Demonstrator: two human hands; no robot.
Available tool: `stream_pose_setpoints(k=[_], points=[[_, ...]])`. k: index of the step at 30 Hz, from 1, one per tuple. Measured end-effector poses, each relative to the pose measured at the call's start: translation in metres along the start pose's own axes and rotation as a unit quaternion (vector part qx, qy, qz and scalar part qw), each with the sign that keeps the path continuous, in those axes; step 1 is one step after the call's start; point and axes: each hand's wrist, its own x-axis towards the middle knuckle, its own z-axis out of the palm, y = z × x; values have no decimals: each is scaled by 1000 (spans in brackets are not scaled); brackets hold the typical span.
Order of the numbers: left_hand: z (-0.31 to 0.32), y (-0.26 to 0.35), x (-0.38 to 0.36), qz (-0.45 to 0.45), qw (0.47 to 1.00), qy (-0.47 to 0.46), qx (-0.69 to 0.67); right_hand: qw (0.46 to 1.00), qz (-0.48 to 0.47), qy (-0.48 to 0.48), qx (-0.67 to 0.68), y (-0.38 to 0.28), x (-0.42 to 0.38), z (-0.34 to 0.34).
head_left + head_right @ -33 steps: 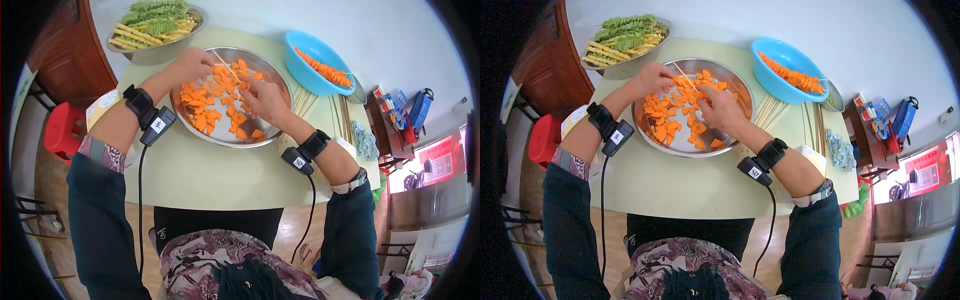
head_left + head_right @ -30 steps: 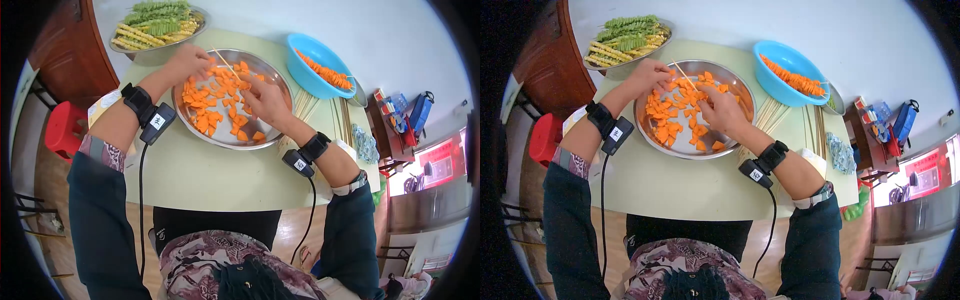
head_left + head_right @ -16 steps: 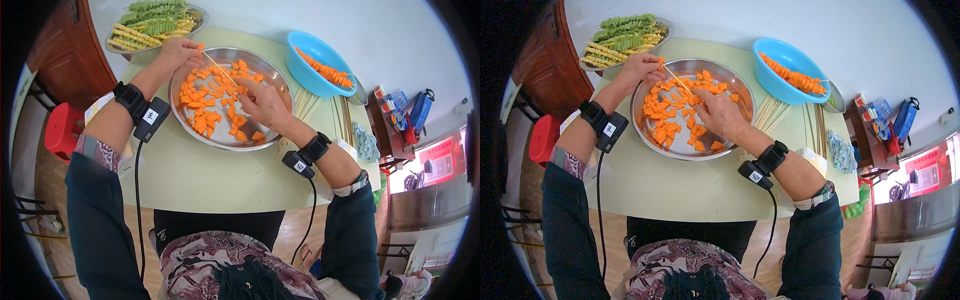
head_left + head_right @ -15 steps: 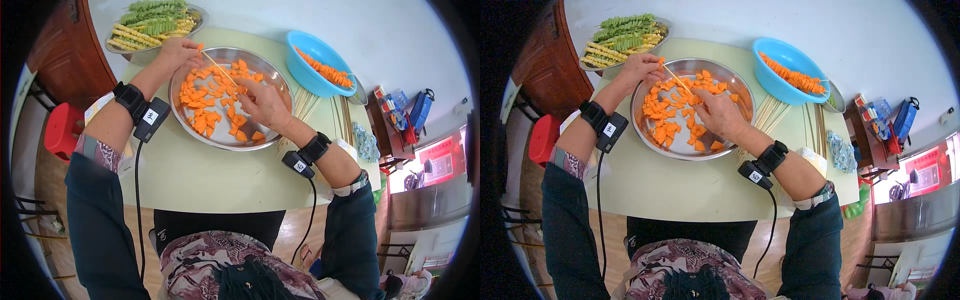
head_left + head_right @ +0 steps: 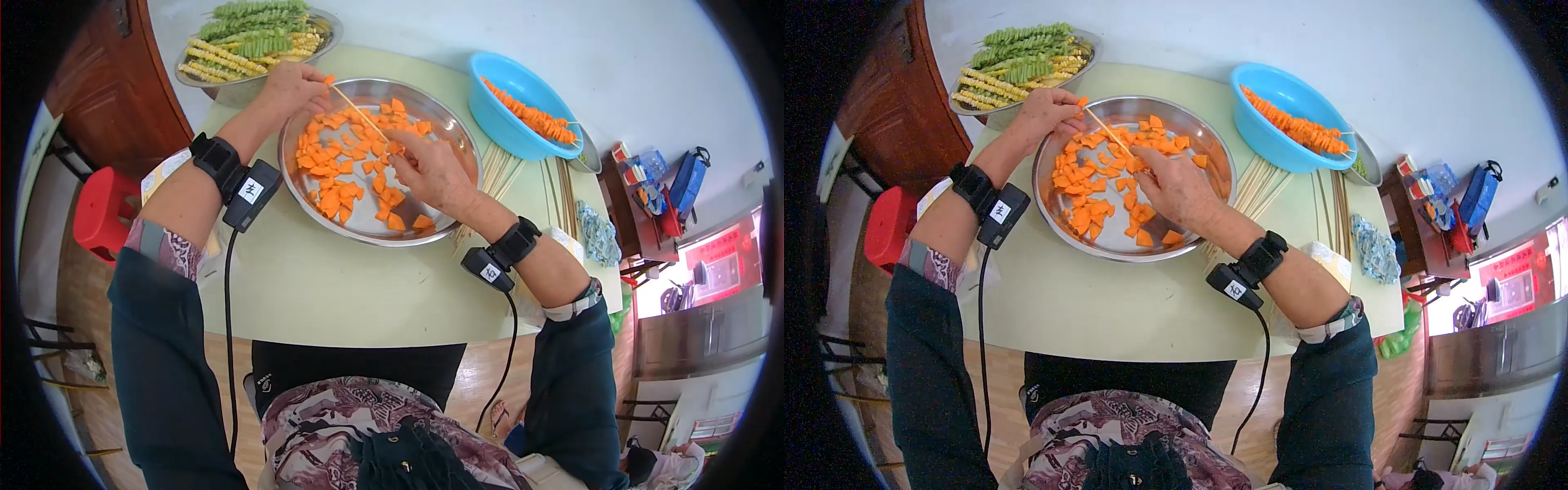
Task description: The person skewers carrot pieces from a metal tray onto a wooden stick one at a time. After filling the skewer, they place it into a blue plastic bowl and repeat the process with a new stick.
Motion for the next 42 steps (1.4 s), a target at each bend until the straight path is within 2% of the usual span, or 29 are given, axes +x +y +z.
stream_pose_setpoints(k=[9,12,14,15,17,21,23,26,30,33,35,36,38,42], points=[[2,2,-1,-6,1000,-1,24,1000,6,-6,-7,1,0,0],[2,-2,2,23,998,16,55,1000,15,-8,-7,-1,0,-1],[-1,-5,3,113,980,10,165,1000,19,-13,-7,-1,-1,-1],[0,-7,3,113,980,10,165,1000,19,-13,-7,-1,-1,-1],[3,-9,3,147,963,57,218,1000,21,-19,-11,-1,0,-2],[3,-5,2,162,950,55,261,999,24,-27,-28,-6,-1,-5],[4,-3,-1,174,948,61,259,994,4,-30,-100,-7,-2,-6],[4,-3,-3,220,926,65,301,995,5,-30,-97,-7,-3,-6],[4,-5,2,234,897,66,370,996,0,-21,-84,-2,-3,-3],[5,-3,0,260,876,69,399,1000,-11,-18,-22,-2,-2,-4],[7,-3,-2,245,923,70,290,977,117,-91,153,-14,0,-14],[7,-4,-3,245,922,71,290,977,117,-90,153,-15,-1,-15],[7,-5,-2,223,943,64,239,924,174,-123,318,-13,1,-20],[5,-5,-1,236,932,59,269,899,176,-128,380,-8,2,-20]])
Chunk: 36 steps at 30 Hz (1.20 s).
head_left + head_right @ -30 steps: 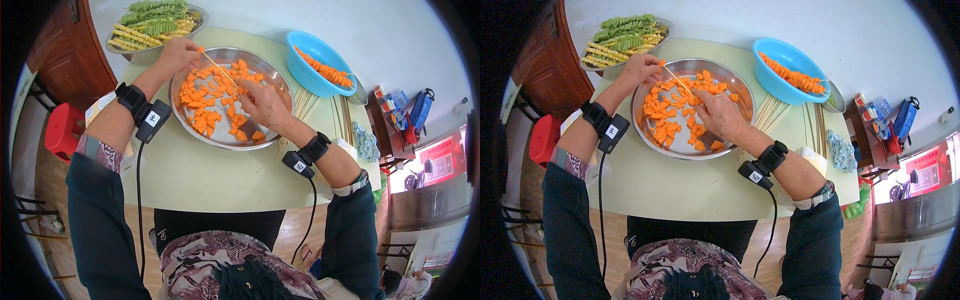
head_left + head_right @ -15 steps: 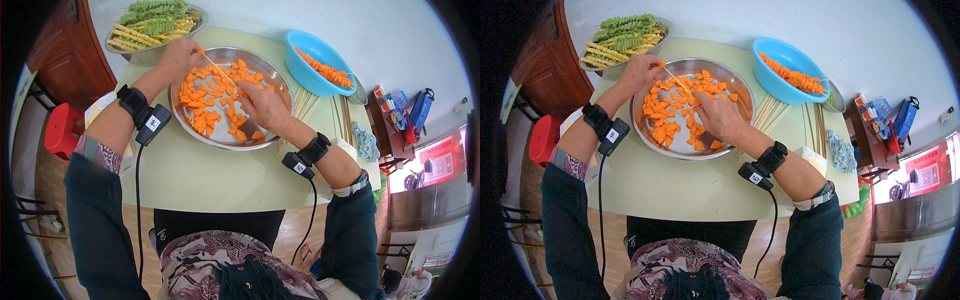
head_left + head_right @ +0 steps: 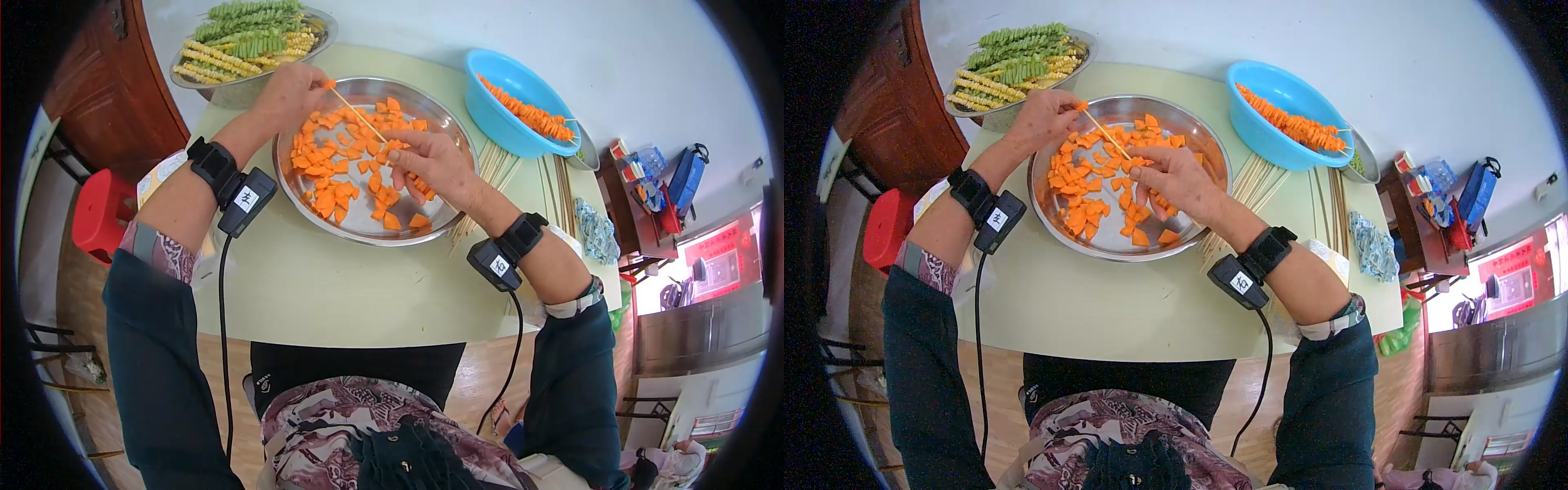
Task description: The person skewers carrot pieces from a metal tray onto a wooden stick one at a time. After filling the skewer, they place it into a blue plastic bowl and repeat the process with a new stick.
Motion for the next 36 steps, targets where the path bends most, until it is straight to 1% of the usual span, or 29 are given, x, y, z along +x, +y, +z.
stream_pose_setpoints(k=[3,4,5,6,7,8,9,11,12,14,18,19,20,21,22,23,24,26,27,29,30,31,32,33,34,35,36], points=[[-2,3,0,4,1000,-19,5,999,-6,9,-36,1,-1,3],[-1,3,0,2,1000,-20,2,989,-28,35,-141,1,-3,7],[-1,3,0,-2,1000,-20,-2,967,-50,59,-243,1,-3,10],[-2,3,0,-2,1000,-21,-2,967,-49,59,-242,7,-1,9],[-3,3,1,3,999,-37,20,922,-132,89,-354,17,1,9],[-4,3,2,7,998,-54,41,856,-212,116,-458,24,3,8],[-4,3,1,7,998,-55,42,856,-211,116,-457,20,2,11],[-4,3,1,5,998,-62,32,799,-139,119,-573,10,-3,16],[-3,3,1,5,998,-62,32,799,-138,118,-573,10,-3,16],[-2,2,1,4,998,-54,25,751,-165,115,-629,13,-4,15],[-2,4,0,39,996,-44,70,762,-162,114,-616,17,-1,12],[-1,4,-1,28,997,-39,56,835,-159,102,-517,20,2,9],[-1,5,-1,17,998,-35,42,894,-154,88,-410,21,3,7],[-1,5,-1,17,998,-35,42,894,-155,88,-411,13,1,7],[-2,6,-1,13,998,-43,37,957,-72,55,-277,-1,-2,8],[-2,6,-1,10,998,-51,31,991,13,21,-134,-8,-4,8],[-1,5,-1,9,998,-50,30,991,14,21,-135,-8,-4,7],[1,2,0,6,999,-42,27,1000,11,-2,-19,-8,-2,5],[1,2,0,6,999,-43,28,1000,11,-2,-19,-8,-3,6],[1,1,0,0,998,-53,34,991,0,22,-129,-8,-3,7],[0,3,0,0,998,-53,34,991,1,22,-129,-3,-2,8],[0,4,0,4,998,-50,46,962,-59,53,-260,6,0,8],[-1,6,0,8,997,-46,57,912,-117,82,-385,11,1,9],[-1,7,0,8,997,-47,57,912,-116,82,-385,10,-1,9],[0,8,-1,2,998,-41,40,846,-145,84,-505,9,-4,11],[0,8,-1,-4,999,-35,24,764,-172,84,-616,9,-5,11],[1,5,0,-3,999,-35,24,764,-172,85,-616,9,-6,10]])
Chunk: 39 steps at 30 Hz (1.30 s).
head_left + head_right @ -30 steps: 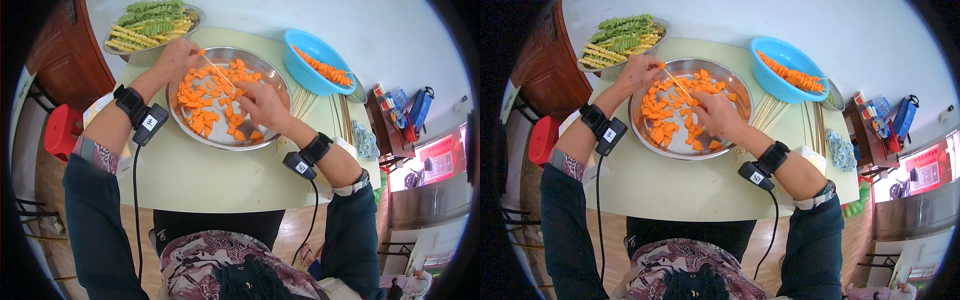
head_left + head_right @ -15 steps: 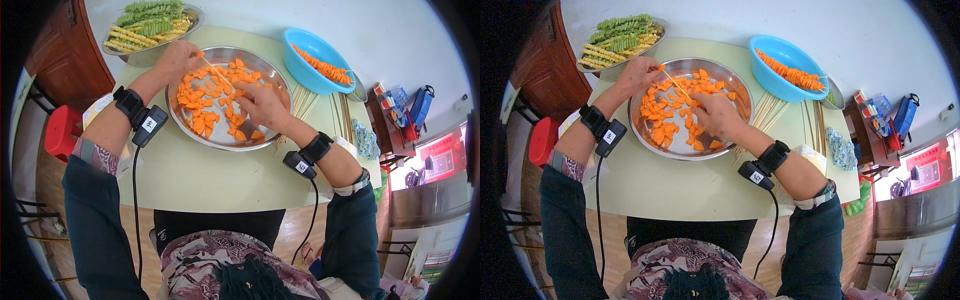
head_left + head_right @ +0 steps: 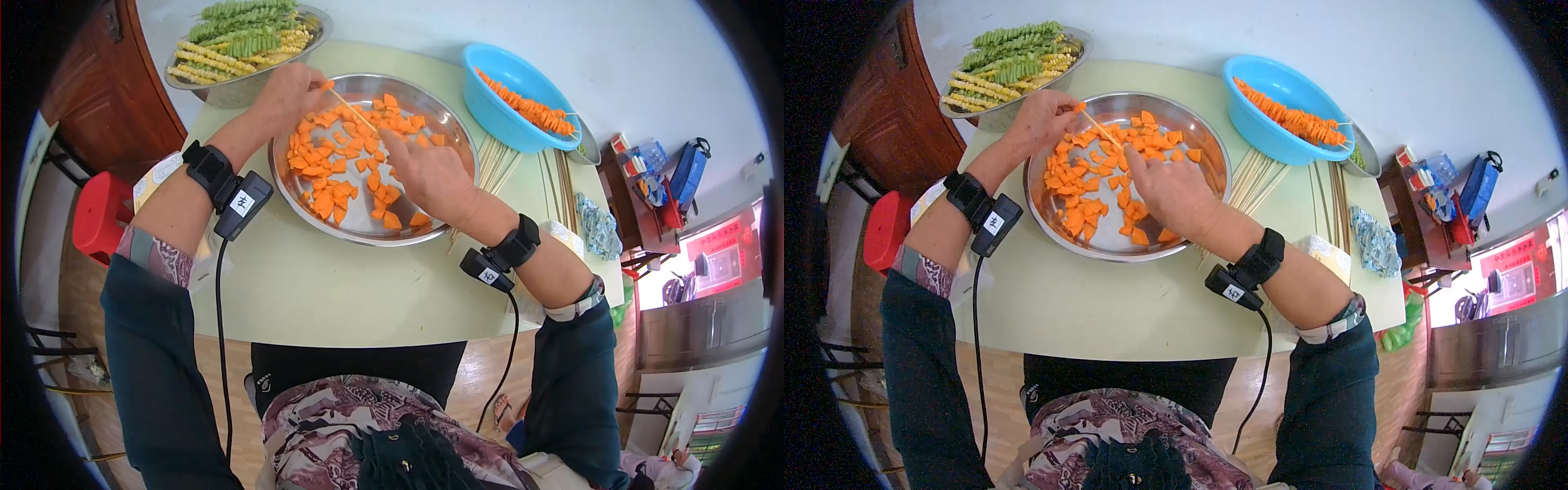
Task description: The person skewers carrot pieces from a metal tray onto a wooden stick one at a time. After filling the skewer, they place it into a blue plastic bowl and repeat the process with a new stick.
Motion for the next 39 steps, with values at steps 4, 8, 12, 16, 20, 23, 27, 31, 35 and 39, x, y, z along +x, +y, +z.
stream_pose_setpoints(k=[4,8,12,16,20,23,27,31,35,39], points=[[7,-7,1,1,997,49,-62,999,39,-24,8,-2,5,-8],[-2,8,1,-9,999,47,-2,991,71,13,117,-4,6,-9],[-1,6,0,26,996,81,16,988,74,19,131,-4,6,-6],[-1,5,0,19,995,96,-36,968,87,52,229,-4,8,-1],[5,-3,5,-107,976,59,-179,924,130,27,358,-6,10,-9],[2,-3,3,-58,992,55,-98,947,87,51,303,1,10,3],[5,-12,5,-113,973,7,-199,957,74,63,272,-3,9,2],[3,-11,5,-89,990,-6,-110,966,95,28,240,-4,9,-3],[4,-19,7,-84,987,-6,-137,954,95,27,281,-3,8,0],[2,-10,4,-108,970,-3,-218,926,122,31,355,-6,7,-1]])
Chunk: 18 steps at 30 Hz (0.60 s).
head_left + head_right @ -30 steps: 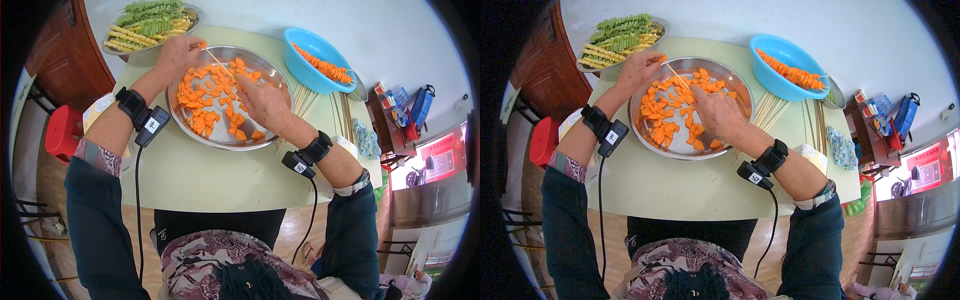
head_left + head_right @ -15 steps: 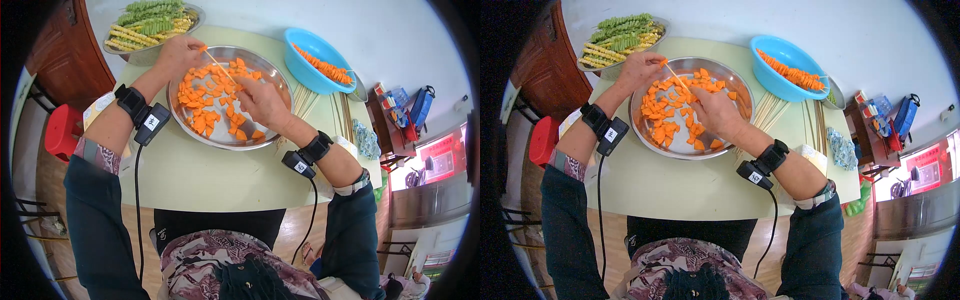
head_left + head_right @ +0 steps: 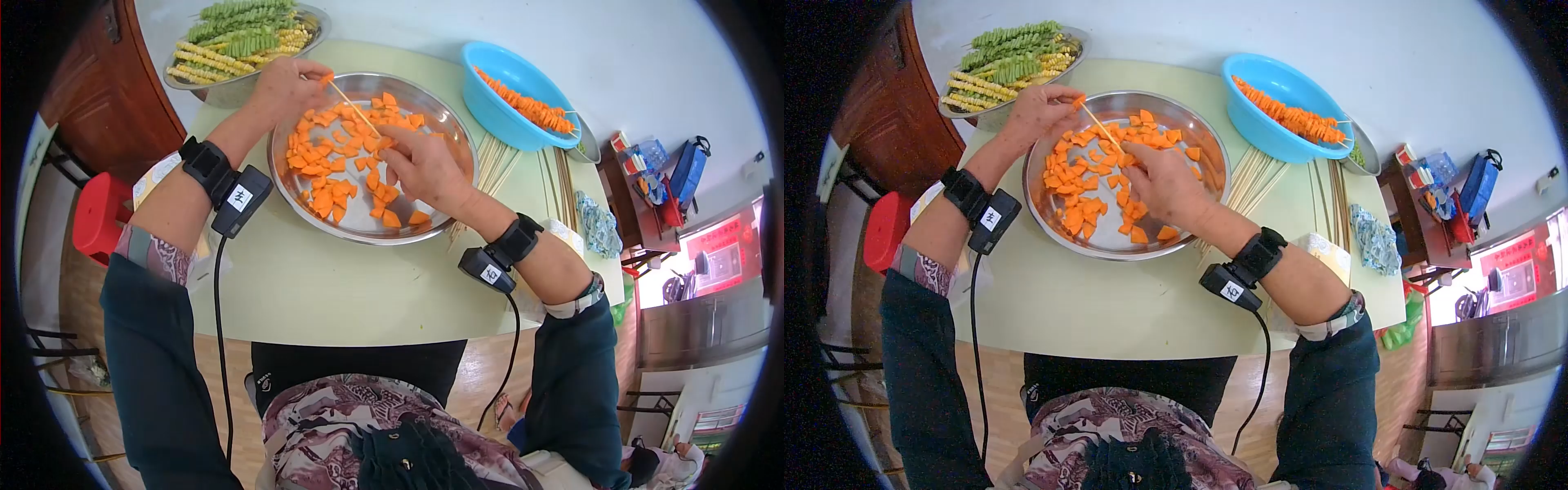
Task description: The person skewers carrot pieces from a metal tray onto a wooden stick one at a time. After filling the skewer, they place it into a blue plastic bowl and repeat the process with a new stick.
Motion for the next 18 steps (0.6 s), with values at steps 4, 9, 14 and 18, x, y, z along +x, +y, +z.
stream_pose_setpoints(k=[4,9,14,18], points=[[1,5,-2,15,1000,4,-7,982,86,-51,161,-7,1,-3],[2,2,0,12,1000,10,9,962,102,-67,243,-9,2,-8],[2,3,1,18,1000,9,22,947,103,-77,295,-7,3,-10],[3,5,-1,9,1000,-5,6,978,98,-67,174,-7,-1,-2]])
